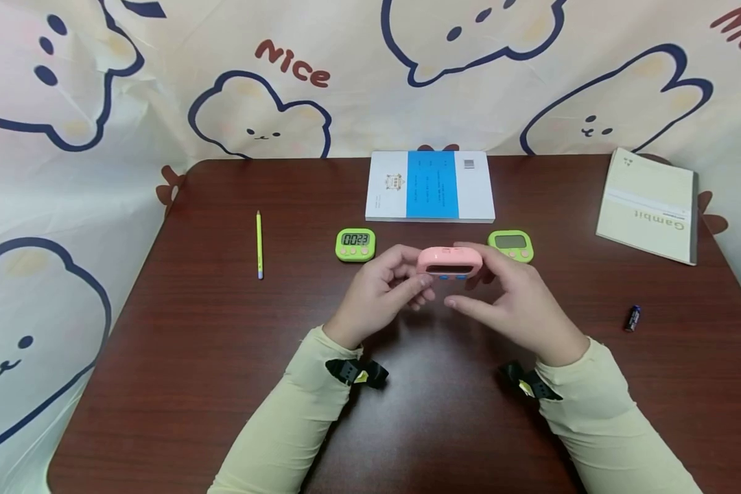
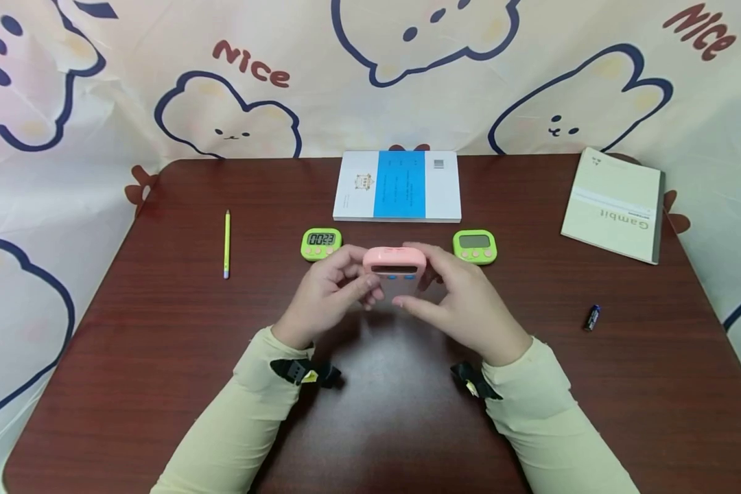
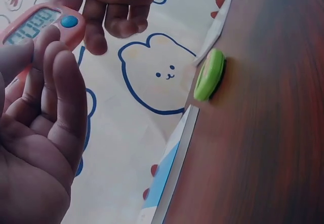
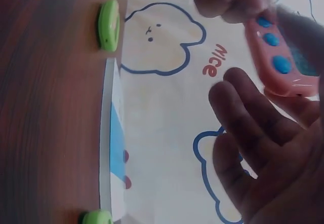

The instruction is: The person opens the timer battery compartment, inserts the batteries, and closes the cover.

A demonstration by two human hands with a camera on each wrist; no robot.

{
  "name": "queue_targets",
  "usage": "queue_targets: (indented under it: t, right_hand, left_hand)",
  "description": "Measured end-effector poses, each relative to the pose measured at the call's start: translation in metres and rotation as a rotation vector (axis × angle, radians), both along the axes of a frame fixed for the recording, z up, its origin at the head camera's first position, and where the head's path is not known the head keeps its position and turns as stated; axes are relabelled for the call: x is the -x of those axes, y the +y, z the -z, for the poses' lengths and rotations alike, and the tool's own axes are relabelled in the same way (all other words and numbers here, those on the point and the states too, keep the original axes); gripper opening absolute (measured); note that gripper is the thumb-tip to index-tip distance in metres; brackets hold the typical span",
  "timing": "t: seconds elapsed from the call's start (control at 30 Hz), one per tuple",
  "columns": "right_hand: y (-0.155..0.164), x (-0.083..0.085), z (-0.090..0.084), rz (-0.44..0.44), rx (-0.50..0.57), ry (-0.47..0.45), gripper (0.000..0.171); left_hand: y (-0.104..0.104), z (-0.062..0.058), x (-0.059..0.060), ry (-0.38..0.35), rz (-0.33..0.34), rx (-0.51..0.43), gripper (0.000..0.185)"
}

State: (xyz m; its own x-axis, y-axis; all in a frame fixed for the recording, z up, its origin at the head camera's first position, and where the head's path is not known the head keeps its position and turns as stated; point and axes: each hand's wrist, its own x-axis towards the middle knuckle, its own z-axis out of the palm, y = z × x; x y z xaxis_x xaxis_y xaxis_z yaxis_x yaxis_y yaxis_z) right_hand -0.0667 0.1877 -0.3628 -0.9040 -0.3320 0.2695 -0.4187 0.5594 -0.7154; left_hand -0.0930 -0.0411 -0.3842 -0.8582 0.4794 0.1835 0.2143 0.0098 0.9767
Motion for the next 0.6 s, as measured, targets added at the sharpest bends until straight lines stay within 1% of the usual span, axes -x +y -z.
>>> queue_targets:
  t: [0.07, 0.13, 0.23, 0.33, 0.4, 0.47, 0.53, 0.6]
  right_hand:
    - [-0.0017, -0.0004, 0.0012, 0.021, -0.038, 0.076, 0.076]
    - [-0.0027, -0.0008, 0.0027, 0.034, -0.049, 0.161, 0.084]
    - [-0.0040, -0.0012, 0.0042, 0.035, -0.019, 0.284, 0.089]
    - [-0.0055, -0.0014, 0.0040, 0.014, 0.025, 0.365, 0.089]
    - [-0.0060, -0.0011, 0.0034, 0.007, 0.041, 0.378, 0.088]
    - [-0.0056, -0.0010, 0.0029, 0.010, 0.052, 0.368, 0.088]
    - [-0.0044, -0.0006, 0.0028, 0.023, 0.062, 0.339, 0.087]
    - [-0.0032, -0.0006, 0.0026, 0.040, 0.086, 0.290, 0.087]
  left_hand:
    - [-0.0005, -0.0011, -0.0004, -0.045, 0.011, -0.034, 0.016]
    - [-0.0012, -0.0030, -0.0014, -0.088, 0.025, -0.065, 0.015]
    - [-0.0022, -0.0054, -0.0024, -0.141, 0.041, -0.097, 0.014]
    - [-0.0035, -0.0072, -0.0031, -0.164, 0.036, -0.095, 0.014]
    - [-0.0039, -0.0070, -0.0031, -0.148, 0.020, -0.075, 0.015]
    - [-0.0037, -0.0060, -0.0032, -0.104, 0.000, -0.048, 0.017]
    - [-0.0031, -0.0046, -0.0028, -0.040, -0.022, -0.018, 0.021]
    - [-0.0025, -0.0041, -0.0022, 0.035, -0.047, 0.021, 0.028]
